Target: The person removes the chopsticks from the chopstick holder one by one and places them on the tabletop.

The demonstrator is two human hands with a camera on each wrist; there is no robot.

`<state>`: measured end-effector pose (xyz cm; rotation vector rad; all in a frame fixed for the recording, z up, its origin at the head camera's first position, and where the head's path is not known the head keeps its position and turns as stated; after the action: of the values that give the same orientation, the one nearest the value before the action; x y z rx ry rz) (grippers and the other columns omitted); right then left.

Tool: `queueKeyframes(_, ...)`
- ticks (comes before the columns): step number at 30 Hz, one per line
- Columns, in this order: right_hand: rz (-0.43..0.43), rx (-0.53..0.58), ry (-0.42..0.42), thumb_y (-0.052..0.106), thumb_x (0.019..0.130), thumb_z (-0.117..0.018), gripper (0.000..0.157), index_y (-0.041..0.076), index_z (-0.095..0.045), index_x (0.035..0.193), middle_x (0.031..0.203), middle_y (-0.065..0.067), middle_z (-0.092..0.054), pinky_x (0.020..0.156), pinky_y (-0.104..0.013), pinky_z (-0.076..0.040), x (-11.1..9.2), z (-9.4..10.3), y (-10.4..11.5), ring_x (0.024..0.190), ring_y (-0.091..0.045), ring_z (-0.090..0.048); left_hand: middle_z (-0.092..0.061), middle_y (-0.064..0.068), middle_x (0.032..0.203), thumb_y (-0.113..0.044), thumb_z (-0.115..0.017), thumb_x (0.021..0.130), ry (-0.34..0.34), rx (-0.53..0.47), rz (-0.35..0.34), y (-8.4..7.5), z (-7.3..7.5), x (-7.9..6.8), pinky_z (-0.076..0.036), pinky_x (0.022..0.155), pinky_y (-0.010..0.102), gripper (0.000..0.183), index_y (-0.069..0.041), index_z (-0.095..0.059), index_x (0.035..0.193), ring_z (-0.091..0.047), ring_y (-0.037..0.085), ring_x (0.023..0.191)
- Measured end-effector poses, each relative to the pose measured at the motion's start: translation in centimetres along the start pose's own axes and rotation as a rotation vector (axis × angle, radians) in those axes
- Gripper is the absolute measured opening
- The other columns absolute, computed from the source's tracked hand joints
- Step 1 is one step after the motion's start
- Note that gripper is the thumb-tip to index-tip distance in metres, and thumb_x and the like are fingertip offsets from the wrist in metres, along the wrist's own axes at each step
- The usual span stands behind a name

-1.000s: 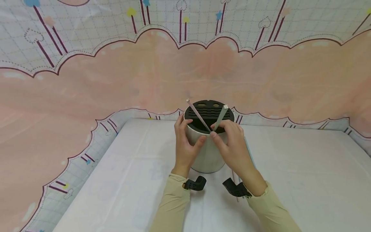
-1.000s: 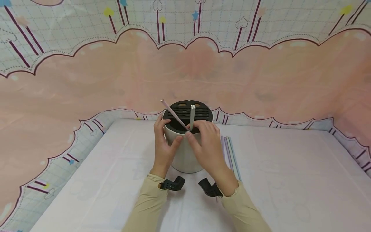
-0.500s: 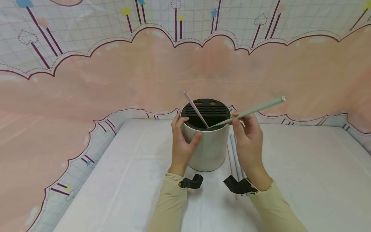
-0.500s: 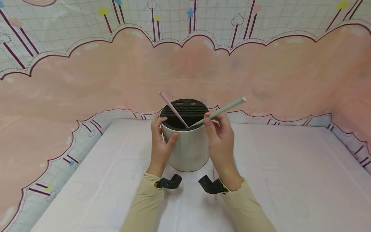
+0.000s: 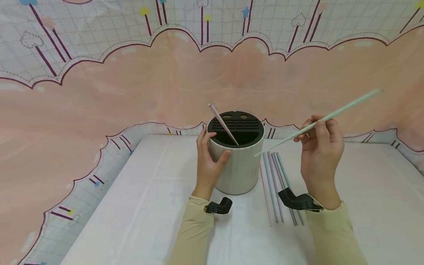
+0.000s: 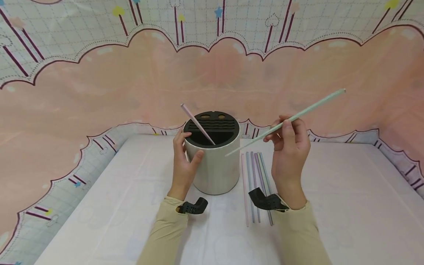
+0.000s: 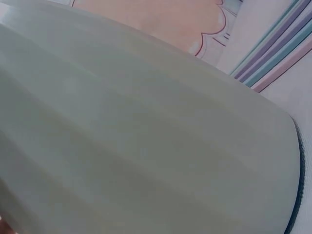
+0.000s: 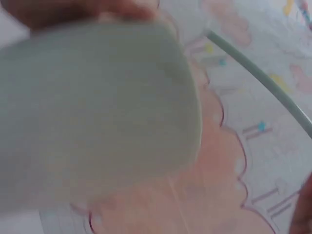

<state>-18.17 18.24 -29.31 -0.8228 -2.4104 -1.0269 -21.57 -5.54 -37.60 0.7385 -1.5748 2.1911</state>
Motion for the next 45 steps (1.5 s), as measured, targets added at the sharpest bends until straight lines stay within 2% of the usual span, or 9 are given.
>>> queueKeyframes(2, -0.062, -0.192, 0.032, 0.004, 0.09, -0.049, 0.022, -0.016, -0.048, 0.101, 0.078, -0.02, -0.051, 0.053, -0.027, -0.048, 0.3, 0.5, 0.1, 0.06, -0.023, -0.051, -0.014, -0.003, 0.145, -0.06, -0.052, 0.078, -0.005, -0.002, -0.007, 0.0, 0.0, 0.1, -0.025, 0.099, 0.05, 0.063, -0.024, -0.033, 0.127, -0.017, 0.014, 0.132)
queueKeyframes(6, -0.171, -0.979, 0.189, 0.022, 0.092, -0.049, 0.024, 0.003, -0.056, 0.105, 0.075, -0.01, -0.057, 0.055, -0.023, -0.046, 0.2, 1.4, -0.1, 0.058, -0.016, -0.055, -0.014, -0.006, 0.145, -0.06, -0.052, 0.078, -0.012, 0.002, -0.01, 0.0, 0.2, 0.1, -0.025, 0.099, 0.05, 0.063, -0.024, -0.034, 0.126, -0.017, 0.015, 0.132)
queueKeyframes(8, -0.191, -1.304, 0.288, 0.028, 0.092, -0.046, 0.023, 0.011, -0.056, 0.105, 0.073, -0.006, -0.059, 0.053, -0.025, -0.044, 0.2, 1.7, -0.4, 0.055, -0.014, -0.056, -0.014, -0.005, 0.145, -0.06, -0.052, 0.079, -0.014, 0.005, -0.015, 0.0, 0.2, 0.2, -0.025, 0.099, 0.05, 0.063, -0.024, -0.034, 0.126, -0.017, 0.015, 0.132)
queueKeyframes(9, -0.207, -1.412, 0.33, 0.03, 0.092, -0.044, 0.023, 0.014, -0.055, 0.104, 0.073, -0.004, -0.06, 0.052, -0.026, -0.042, 0.1, 2.0, -0.6, 0.054, -0.013, -0.056, -0.014, -0.006, 0.145, -0.061, -0.052, 0.078, -0.016, 0.003, -0.017, 0.0, 0.3, 0.2, -0.025, 0.1, 0.049, 0.063, -0.024, -0.034, 0.126, -0.017, 0.014, 0.132)
queueKeyframes(11, -0.268, -1.501, 0.39, 0.032, 0.092, -0.042, 0.026, 0.011, -0.055, 0.102, 0.073, -0.003, -0.06, 0.052, -0.029, -0.04, 0.2, 2.6, -1.1, 0.054, -0.013, -0.056, -0.015, -0.005, 0.145, -0.06, -0.052, 0.079, -0.022, 0.005, -0.025, 0.0, 0.3, 0.2, -0.024, 0.1, 0.048, 0.063, -0.023, -0.034, 0.126, -0.017, 0.015, 0.132)
queueKeyframes(18, -0.575, -1.626, 0.548, 0.035, 0.093, -0.036, 0.036, 0.004, -0.055, 0.091, 0.055, -0.002, -0.055, 0.057, -0.033, -0.038, 0.4, 6.0, -2.4, 0.053, -0.015, -0.054, -0.015, -0.005, 0.145, -0.062, -0.051, 0.078, -0.016, 0.012, -0.011, 0.2, 0.1, 0.3, -0.024, 0.101, 0.048, 0.064, -0.025, -0.034, 0.126, -0.016, 0.013, 0.132)
queueKeyframes(25, -0.88, -1.613, 0.635, 0.023, 0.091, -0.042, 0.032, -0.005, -0.051, 0.102, 0.064, -0.005, -0.058, 0.069, -0.042, -0.046, 0.0, 9.4, -3.9, 0.052, -0.014, -0.058, -0.014, -0.01, 0.145, -0.064, -0.051, 0.077, -0.015, 0.014, 0.005, 0.3, 0.0, 0.3, -0.024, 0.1, 0.047, 0.065, -0.026, -0.034, 0.126, -0.016, 0.01, 0.132)
queueKeyframes(33, -0.979, -1.614, 0.617, 0.021, 0.088, -0.052, 0.035, -0.009, -0.052, 0.107, 0.06, -0.004, -0.059, 0.072, -0.044, -0.046, -0.8, 11.4, -5.5, 0.051, -0.014, -0.059, -0.013, -0.012, 0.145, -0.064, -0.051, 0.076, -0.008, 0.016, 0.022, 0.3, 0.0, 0.3, -0.025, 0.1, 0.048, 0.064, -0.028, -0.033, 0.126, -0.015, 0.009, 0.131)
queueKeyframes(45, -1.065, -1.554, 0.554, 0.016, 0.086, -0.054, 0.031, -0.009, -0.053, 0.104, 0.07, -0.009, -0.06, 0.057, -0.03, -0.049, -1.7, 12.5, -6.1, 0.053, -0.015, -0.059, -0.014, -0.007, 0.145, -0.065, -0.05, 0.076, -0.009, 0.016, 0.011, 0.4, -0.1, 0.3, -0.025, 0.099, 0.049, 0.065, -0.026, -0.034, 0.126, -0.016, 0.011, 0.132)
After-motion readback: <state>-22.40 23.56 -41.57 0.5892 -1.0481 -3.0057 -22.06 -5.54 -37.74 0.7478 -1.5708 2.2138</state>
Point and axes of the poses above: each hand's wrist, its own x-axis towards the middle knuckle, its own z-axis out of the back of the hand, y = z × x, the point moved 3 cm from there along x, towards the middle knuckle
